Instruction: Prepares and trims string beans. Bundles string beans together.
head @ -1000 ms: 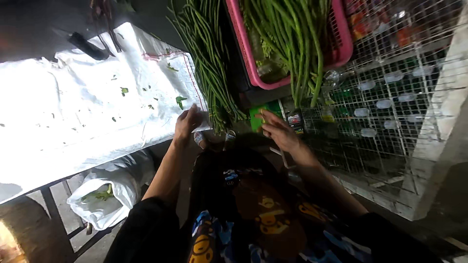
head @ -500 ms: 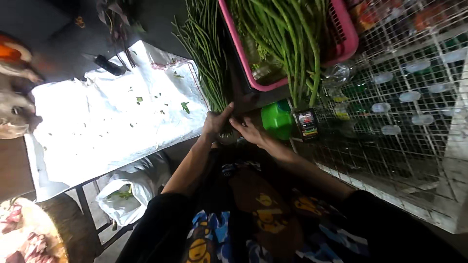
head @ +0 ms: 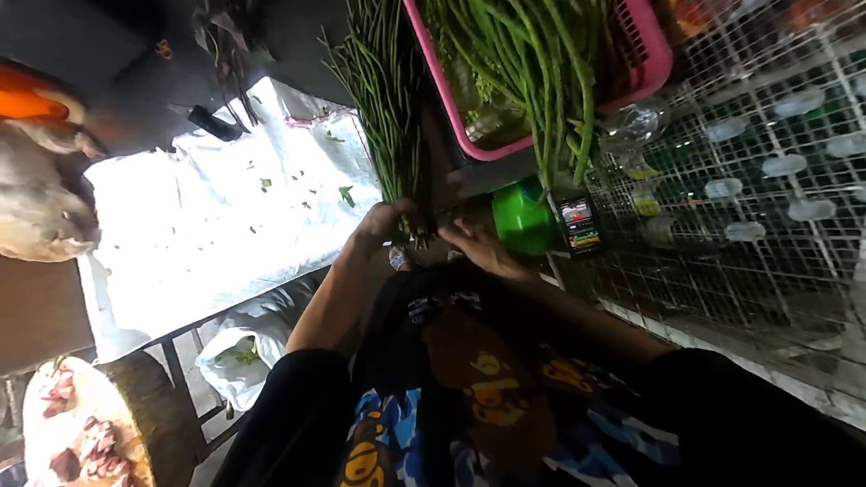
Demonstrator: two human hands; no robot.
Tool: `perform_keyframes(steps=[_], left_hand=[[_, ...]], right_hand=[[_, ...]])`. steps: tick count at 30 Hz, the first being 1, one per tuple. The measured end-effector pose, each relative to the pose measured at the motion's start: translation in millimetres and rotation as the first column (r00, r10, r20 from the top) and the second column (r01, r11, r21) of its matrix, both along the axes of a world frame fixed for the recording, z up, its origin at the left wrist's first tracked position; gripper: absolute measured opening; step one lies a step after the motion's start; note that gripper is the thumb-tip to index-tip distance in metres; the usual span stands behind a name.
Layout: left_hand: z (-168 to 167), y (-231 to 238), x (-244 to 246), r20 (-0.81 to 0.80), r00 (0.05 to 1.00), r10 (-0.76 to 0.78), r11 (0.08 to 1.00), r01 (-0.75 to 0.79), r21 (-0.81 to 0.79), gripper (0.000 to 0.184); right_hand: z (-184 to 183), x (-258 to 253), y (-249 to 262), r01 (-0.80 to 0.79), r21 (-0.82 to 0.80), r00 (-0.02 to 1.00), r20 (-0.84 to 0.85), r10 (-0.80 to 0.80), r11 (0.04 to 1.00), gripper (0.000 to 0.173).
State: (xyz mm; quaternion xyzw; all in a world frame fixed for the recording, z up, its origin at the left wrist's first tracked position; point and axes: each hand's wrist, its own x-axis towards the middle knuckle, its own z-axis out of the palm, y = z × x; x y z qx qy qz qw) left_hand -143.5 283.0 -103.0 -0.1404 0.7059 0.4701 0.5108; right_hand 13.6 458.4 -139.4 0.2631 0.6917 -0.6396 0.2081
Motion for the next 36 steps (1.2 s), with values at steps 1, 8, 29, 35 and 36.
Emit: perform_keyframes(steps=[1,8,29,35,36], left_hand=[[-1,-3,0,0.015,1.000,0.000,1.000,0.000,0.029,0.032],[15,-14,9,0.074,0.995,0.064,0.993,-0.071,0.091,0.026],[-16,-8,63,0.134,0.944,0.300,0.833,-0.328,0.445,0.029],[-23,-5,55,0.211,0.917,0.339,0.778,-0.399,0.485,0.023],[-24,-7,55,0.213,0.920,0.329,0.778,-0.392,0.490,0.024]], right_hand=[[1,-1,-5,-0.061,-0.032,0.998,0.028,0.062,0.998,0.071],[-7,-21,-34,-0.107,-0.096,0.994,0.008,0.108,0.990,0.039],[20,25,0,0.045,-0.450,0.992,-0.081,-0.092,0.892,0.055],[-11,57,2,0.354,-0.237,0.935,0.087,-0.343,0.905,0.031],[-14,60,-2,0.400,-0.236,0.917,0.102,-0.386,0.886,0.025]])
